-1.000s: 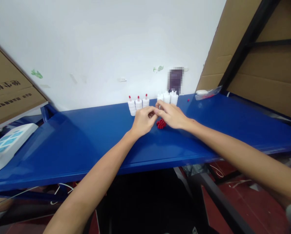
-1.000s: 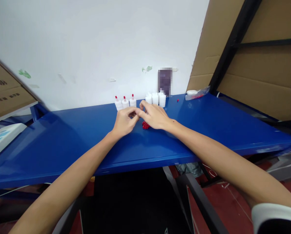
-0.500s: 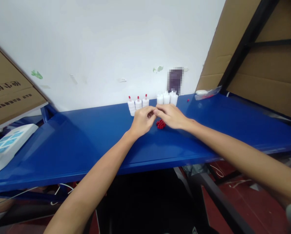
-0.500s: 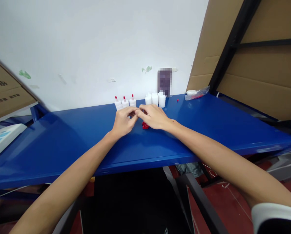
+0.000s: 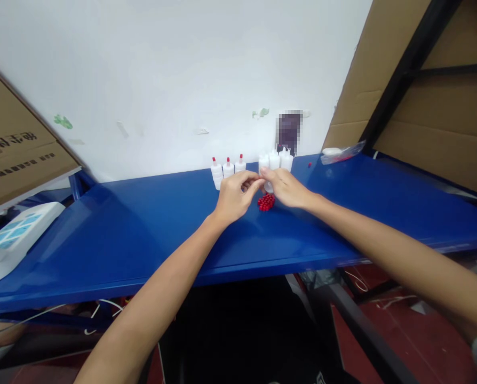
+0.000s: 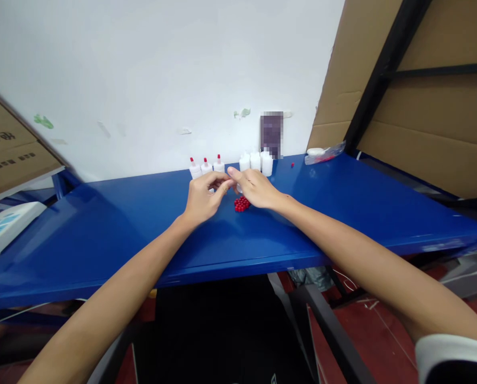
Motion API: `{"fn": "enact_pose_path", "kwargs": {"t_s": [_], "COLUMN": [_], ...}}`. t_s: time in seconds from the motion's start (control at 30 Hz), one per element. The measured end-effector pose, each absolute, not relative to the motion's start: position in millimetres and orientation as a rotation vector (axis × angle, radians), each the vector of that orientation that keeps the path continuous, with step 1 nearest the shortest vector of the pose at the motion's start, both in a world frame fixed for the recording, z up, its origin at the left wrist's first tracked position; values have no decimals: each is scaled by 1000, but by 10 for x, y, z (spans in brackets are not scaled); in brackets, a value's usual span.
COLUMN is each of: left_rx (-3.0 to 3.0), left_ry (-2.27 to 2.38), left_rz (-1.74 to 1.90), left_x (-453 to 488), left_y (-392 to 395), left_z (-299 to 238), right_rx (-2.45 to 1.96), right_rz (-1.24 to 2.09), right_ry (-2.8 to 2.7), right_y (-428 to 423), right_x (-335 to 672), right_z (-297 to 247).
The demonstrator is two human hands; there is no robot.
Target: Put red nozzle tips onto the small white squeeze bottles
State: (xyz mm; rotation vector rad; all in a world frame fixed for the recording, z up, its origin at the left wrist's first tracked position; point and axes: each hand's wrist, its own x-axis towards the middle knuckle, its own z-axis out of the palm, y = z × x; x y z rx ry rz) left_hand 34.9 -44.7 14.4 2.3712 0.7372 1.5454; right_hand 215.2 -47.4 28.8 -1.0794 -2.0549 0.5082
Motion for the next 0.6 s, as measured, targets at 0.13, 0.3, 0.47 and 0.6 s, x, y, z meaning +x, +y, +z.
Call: {"fn": "enact_pose_path", "kwargs": {"t_s": [0.13,0.3,0.47,0.6], "left_rx": [2441,2592,2727,2864], "left_ry": [698,690,621,580], "left_rz": [1561,1567,1507,1423], "left_x": [349,331,292,266], "left_y": [-452,-457,-423,-392], "left_z": [134,129,112,90], "right_rx": [-1077,-1063,-1230,-1305], "right_rz": [479,353,230,185], "right_ry": [-2079,-2177,-2230,-2243], "right_y": [-470,-483,-538,-572], "right_x": [2172,2194,2171,2146], "right_z": [276,268,310,344]}}
